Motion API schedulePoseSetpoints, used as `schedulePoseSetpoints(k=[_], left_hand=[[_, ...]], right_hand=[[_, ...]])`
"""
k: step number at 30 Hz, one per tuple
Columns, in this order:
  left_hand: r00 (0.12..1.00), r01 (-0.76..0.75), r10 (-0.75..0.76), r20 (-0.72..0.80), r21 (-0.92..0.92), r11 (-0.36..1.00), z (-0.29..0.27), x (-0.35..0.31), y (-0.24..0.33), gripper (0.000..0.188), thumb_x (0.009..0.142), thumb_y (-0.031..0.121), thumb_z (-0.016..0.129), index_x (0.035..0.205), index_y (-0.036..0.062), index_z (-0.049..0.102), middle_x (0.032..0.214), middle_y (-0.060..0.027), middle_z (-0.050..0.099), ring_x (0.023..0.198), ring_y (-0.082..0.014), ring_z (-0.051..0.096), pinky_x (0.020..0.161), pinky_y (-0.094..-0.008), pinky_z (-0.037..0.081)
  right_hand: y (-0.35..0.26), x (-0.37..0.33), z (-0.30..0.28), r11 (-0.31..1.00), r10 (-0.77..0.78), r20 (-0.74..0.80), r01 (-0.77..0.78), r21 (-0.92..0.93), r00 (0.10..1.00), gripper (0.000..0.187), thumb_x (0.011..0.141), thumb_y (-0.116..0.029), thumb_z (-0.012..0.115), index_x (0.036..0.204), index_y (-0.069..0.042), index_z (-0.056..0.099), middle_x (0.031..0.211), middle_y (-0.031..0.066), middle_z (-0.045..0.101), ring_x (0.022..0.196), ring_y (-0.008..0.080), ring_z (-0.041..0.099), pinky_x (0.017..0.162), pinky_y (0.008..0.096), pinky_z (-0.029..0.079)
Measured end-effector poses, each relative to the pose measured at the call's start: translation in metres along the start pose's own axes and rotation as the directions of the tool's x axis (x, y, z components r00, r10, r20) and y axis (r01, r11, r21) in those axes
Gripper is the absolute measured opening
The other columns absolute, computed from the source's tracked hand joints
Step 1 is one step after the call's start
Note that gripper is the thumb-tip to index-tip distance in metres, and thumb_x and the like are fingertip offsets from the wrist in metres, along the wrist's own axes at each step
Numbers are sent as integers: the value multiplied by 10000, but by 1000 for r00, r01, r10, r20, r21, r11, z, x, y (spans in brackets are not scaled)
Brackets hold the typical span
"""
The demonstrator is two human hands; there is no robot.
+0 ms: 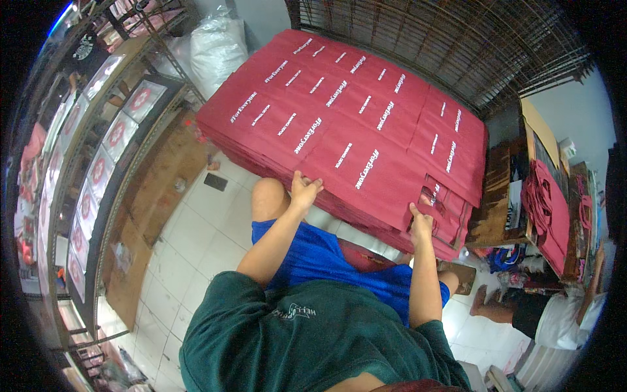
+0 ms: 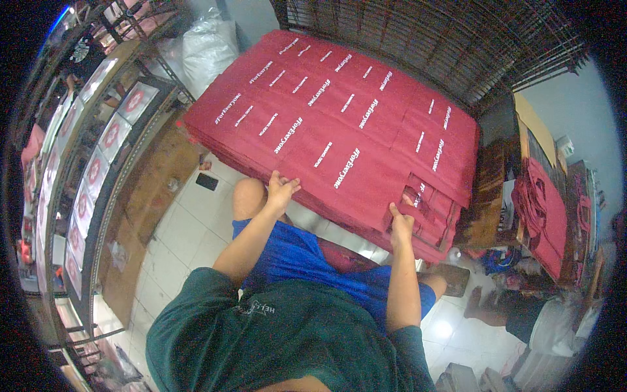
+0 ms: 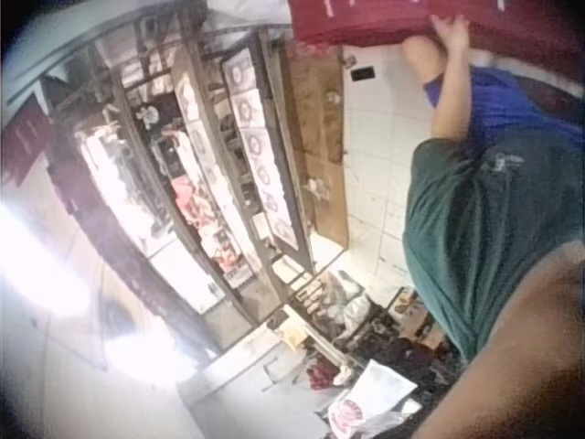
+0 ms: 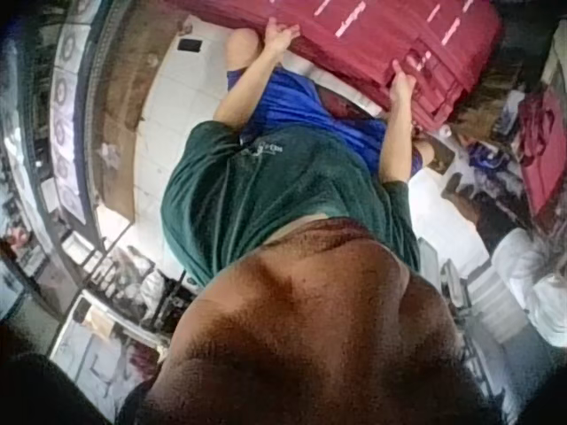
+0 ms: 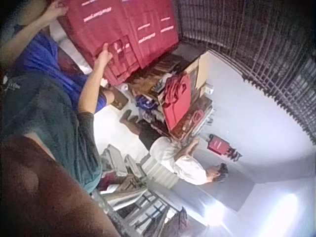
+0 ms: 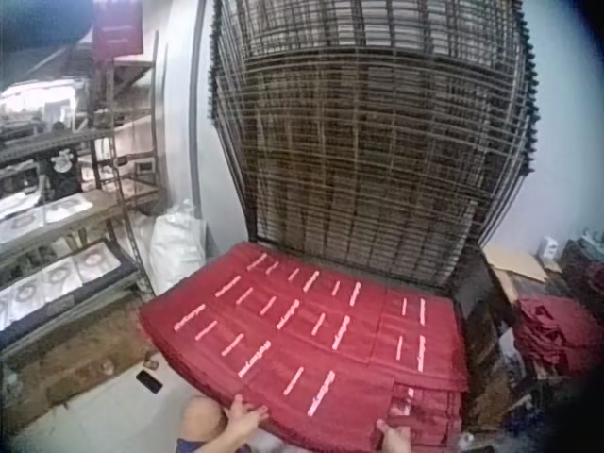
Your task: The person sits on the floor and repeatedly picks up maroon tote bags from a nearby pile, folds them, and places them onto a growing stack. The person aligns each bag before adding it to the stack.
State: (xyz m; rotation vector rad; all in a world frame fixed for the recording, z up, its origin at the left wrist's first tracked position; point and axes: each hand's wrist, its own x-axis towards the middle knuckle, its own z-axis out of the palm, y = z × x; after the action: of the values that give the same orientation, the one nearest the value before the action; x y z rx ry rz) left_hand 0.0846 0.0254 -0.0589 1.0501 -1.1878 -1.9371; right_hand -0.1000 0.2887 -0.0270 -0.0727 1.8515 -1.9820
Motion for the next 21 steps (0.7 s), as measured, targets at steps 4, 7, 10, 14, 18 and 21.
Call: schedulePoseSetpoints(k=[4, 7, 10, 14, 18, 21], left_hand=[[993, -63, 68, -101, 46, 997, 5, 3, 10, 589, 789, -49, 623, 1268, -60, 279, 968, -126, 468, 825, -195, 577, 665, -297, 565], [993, -37, 45, -107, 74, 997, 2, 7, 16, 603, 785, -48, 633, 1274, -51, 279, 981, -126, 466, 823, -197, 572, 673, -297, 567], [990, -73, 76, -122, 30, 997, -1, 12, 6, 604, 780, -53, 641, 1269, -36, 288, 959, -120, 469, 809, -187, 567, 671, -296, 568], [991, -44, 39, -128, -38, 998, -6, 13, 1, 602, 781, -67, 637, 1273, -5, 297, 921, -93, 482, 803, -167, 561, 671, -295, 568], [991, -29, 25, -135, -29, 999, -5, 9, 7, 601, 784, -76, 630, 1277, 10, 298, 898, -71, 488, 792, -154, 555, 676, -298, 568], [989, -38, 32, -146, -36, 999, -6, 9, 6, 612, 781, -76, 635, 1281, 13, 294, 894, -71, 485, 782, -153, 550, 677, -299, 567]], right_hand=[[-14, -4, 11, 992, 98, -16, -99, -79, 995, 456, 845, -32, 628, 1270, -42, 463, 1185, 134, 559, 1048, 210, 541, 904, 319, 424], [3, 6, 15, 996, 74, -8, -74, -58, 997, 430, 832, -36, 650, 1231, -50, 490, 1097, 117, 593, 983, 196, 557, 858, 304, 441], [-1, 6, 13, 986, 124, -25, -126, -112, 992, 411, 844, -94, 653, 1226, -86, 502, 1045, 83, 615, 886, 163, 579, 725, 284, 459], [-13, 5, 5, 970, 241, 55, -239, -45, 969, 380, 858, -186, 651, 1211, -144, 519, 1003, 45, 633, 744, 128, 594, 548, 260, 424], [-31, -3, -1, 969, 229, 57, -234, 85, 972, 350, 846, -234, 664, 1169, -178, 540, 962, 6, 631, 702, 133, 592, 503, 250, 381], [-31, 0, -23, 958, 225, 0, -221, 184, 974, 296, 837, -229, 670, 1110, -184, 566, 963, -22, 623, 720, 132, 588, 509, 254, 367]])
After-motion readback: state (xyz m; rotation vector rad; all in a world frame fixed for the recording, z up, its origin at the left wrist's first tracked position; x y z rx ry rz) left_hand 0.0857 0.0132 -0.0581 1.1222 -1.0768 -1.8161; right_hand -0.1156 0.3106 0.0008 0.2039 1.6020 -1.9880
